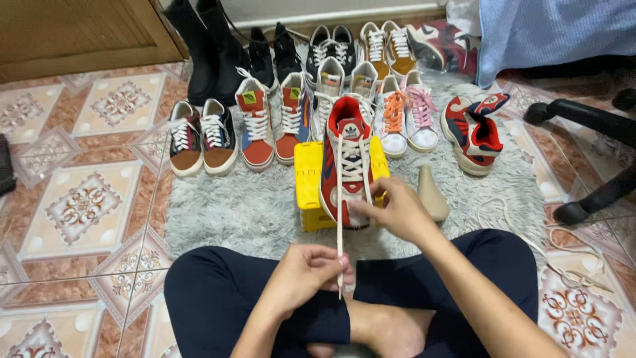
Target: The person laces a red and white sneaker placed on a yellow shoe box. They thread white laces through the eyelets, adjust the tension, and tie a knot at the top.
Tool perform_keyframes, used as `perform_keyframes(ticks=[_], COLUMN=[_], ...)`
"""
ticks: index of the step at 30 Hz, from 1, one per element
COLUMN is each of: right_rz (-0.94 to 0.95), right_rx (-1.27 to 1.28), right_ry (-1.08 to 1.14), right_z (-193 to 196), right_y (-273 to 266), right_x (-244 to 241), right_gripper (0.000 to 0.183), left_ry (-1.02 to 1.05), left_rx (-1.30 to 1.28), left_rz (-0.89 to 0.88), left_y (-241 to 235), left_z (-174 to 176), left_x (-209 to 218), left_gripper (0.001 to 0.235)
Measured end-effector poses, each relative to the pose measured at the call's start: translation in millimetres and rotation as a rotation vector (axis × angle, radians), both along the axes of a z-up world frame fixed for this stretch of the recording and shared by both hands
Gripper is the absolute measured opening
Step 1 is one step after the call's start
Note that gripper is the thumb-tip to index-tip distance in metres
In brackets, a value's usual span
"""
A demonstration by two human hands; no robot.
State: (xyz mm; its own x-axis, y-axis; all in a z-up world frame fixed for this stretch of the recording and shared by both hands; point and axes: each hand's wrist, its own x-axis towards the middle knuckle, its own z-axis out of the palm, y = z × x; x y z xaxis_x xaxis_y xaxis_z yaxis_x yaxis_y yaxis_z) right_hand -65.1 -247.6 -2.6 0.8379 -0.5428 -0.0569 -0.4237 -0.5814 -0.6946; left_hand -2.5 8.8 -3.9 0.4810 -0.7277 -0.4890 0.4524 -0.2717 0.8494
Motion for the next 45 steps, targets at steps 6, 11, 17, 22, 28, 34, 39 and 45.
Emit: perform_keyframes(ticks=[6,11,17,22,28,34,39,45], right_rz=[0.1,0.137,0.061,0.066,0.111,0.134,0.247,-0.084], right_rx=[0.253,0.722,0.898,0.891,0.869,0.866,0.635,0.138], right_ry=[-0.105,-0.087,-0.023,0.017,0.021,0.132,0.291,0.036], right_z=[0.8,17.8,40.5,48.2,35.3,24.6,2.5,54.0], right_y=[9.2,21.3,39.6,49.4,47.7,36.2,8.8,-35.8], right_x=[-26.6,-74.1,-99.5,-102.1,-101.3,-96.2,-84.6,-15.6], right_gripper=[0.031,0.024,0.028,0.026,0.028,0.031,0.023,0.031], left_ry=[0.039,0.001,0.024,-0.015,0.011,-0.007,-0.502,-1.105], left_rx=[0.018,0.011,0.012,-0.006,-0.013,-0.012,0.393,-0.01], left_rz=[-0.039,-0.075,-0.052,-0.069,-0.043,-0.079,-0.374,-0.058], left_y=[14.4,16.1,14.4,15.7,17.1,17.9,16.2,-50.2], left_z=[-0.1,21.6,34.7,45.3,26.3,12.1,8.8,54.2], left_x=[-6.6,-15.9,-29.5,-32.0,-31.1,-19.5,23.5,99.8], left_gripper=[0.023,0.024,0.025,0.027,0.025,0.022,0.024,0.02])
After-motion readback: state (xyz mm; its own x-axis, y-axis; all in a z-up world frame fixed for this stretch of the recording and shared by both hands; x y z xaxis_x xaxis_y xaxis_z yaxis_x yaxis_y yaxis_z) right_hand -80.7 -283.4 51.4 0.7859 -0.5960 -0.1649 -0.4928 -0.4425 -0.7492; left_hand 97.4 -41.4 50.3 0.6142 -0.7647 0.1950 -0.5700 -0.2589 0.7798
